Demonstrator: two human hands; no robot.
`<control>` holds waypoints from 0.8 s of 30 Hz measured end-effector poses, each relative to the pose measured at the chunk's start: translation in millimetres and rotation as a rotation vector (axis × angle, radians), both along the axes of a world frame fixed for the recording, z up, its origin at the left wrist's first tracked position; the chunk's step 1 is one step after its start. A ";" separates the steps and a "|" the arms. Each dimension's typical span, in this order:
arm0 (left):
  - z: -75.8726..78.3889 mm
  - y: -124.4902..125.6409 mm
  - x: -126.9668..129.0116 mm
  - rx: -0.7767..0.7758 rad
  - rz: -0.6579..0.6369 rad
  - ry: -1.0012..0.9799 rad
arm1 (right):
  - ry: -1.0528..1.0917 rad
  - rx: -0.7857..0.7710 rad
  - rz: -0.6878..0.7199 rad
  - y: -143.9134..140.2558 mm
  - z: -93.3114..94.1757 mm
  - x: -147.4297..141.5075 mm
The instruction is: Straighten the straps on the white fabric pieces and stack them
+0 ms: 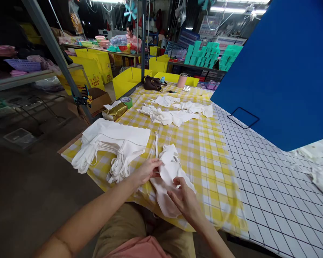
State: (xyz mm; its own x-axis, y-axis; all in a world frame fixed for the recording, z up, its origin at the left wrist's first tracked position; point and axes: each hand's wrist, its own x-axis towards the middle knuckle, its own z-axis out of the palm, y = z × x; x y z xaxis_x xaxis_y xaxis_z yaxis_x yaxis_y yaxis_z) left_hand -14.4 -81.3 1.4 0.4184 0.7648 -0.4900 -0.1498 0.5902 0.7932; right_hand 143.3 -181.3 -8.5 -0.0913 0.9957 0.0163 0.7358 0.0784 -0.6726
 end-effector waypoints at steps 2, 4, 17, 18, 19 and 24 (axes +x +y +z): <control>0.0 1.3 -12.7 -0.088 0.070 -0.032 | -0.090 -0.008 0.042 -0.9 1.4 3.4; -2.9 2.4 -21.9 -0.111 0.109 0.010 | -0.202 -0.043 0.115 -3.7 3.8 5.5; 5.8 -5.4 -6.8 0.948 -0.168 1.046 | -0.451 0.024 0.326 -12.0 15.0 15.3; 6.4 -5.6 -4.1 0.961 -0.257 1.085 | -0.458 0.028 0.329 -11.6 14.0 15.9; 5.9 -5.2 -2.5 0.957 -0.331 1.105 | -0.462 0.036 0.328 -11.3 12.8 17.2; -0.2 6.2 -10.3 0.920 -0.346 1.030 | -0.440 0.023 0.283 -9.1 8.9 35.6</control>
State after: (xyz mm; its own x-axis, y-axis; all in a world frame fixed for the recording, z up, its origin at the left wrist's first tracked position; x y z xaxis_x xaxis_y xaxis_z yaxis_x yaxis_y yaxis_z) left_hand -24.7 -75.1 1.3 0.4143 0.9068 -0.0778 0.7633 -0.2996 0.5723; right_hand 178.8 -190.4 0.4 -0.3597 0.9309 -0.0628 0.8964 0.3261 -0.3002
